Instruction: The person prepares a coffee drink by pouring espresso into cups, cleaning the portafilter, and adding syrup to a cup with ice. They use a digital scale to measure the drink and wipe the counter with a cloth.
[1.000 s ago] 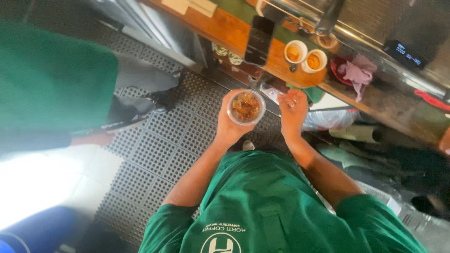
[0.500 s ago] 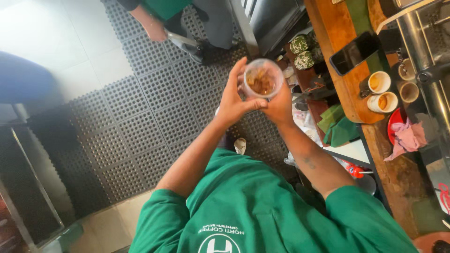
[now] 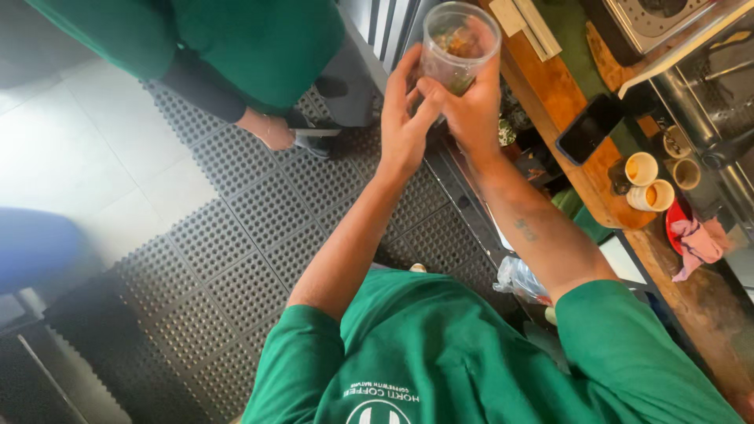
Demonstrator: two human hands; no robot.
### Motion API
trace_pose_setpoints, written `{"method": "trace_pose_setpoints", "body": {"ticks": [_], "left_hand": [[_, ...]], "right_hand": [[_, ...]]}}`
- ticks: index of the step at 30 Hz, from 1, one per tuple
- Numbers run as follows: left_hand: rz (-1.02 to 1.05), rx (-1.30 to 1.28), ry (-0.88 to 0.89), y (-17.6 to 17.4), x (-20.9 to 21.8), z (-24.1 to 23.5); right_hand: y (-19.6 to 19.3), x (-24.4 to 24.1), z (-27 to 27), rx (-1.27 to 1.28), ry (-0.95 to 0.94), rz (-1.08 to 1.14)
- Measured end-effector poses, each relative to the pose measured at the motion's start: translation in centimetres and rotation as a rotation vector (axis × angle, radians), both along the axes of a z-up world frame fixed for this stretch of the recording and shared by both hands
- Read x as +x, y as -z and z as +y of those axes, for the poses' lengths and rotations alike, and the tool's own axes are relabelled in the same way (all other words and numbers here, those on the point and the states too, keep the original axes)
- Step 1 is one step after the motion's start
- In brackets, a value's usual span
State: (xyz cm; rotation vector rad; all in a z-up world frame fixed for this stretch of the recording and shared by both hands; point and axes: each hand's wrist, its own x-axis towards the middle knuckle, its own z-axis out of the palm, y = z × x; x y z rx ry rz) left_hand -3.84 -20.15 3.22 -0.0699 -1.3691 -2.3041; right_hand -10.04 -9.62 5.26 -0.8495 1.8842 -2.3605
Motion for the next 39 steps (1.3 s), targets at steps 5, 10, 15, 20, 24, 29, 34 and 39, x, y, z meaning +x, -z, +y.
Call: {"method": "trace_pose_setpoints", "body": {"ticks": [5,10,15,20,24,29,34,39], "left_hand": [[-0.211,-0.131,-0.051,-2.8,-4.9,-1.6],[-0.059,0.185,0.102,-1.7,-7.8,-2.8],[0.050,0.193,0.096,0.8,-10.2,-3.2],[0.029,0.385,0.226,1.5,-11.7,-3.6],[0.052,0.465,0.290,1.2,-12.0,-4.0],[-0.010,0.403,0.302,0.8,-12.5,-4.8],[-0.006,0.382,0.300,0.8,-14.0,-5.4],[-0.058,0.401,0.287,0.0,-15.7,-6.3]], "right_hand": [[0.4,-2.8,-4.2,0.181,0.391,0.282],[0.6,-3.9,-6.4,0.294,0.544,0.303],[1.0,-4.8,-7.8,0.320,0.624,0.230],[1.6,-5.8,-8.5,0.351,0.710,0.267],[2.2,-6.7,-8.8,0.348,0.759,0.281],[2.9,-7.7,-9.0,0.352,0.763,0.272],[3.1,-8.8,-9.0,0.431,0.805,0.251],[1.7,-8.9,-9.9,0.365,0.748,0.320]]}}
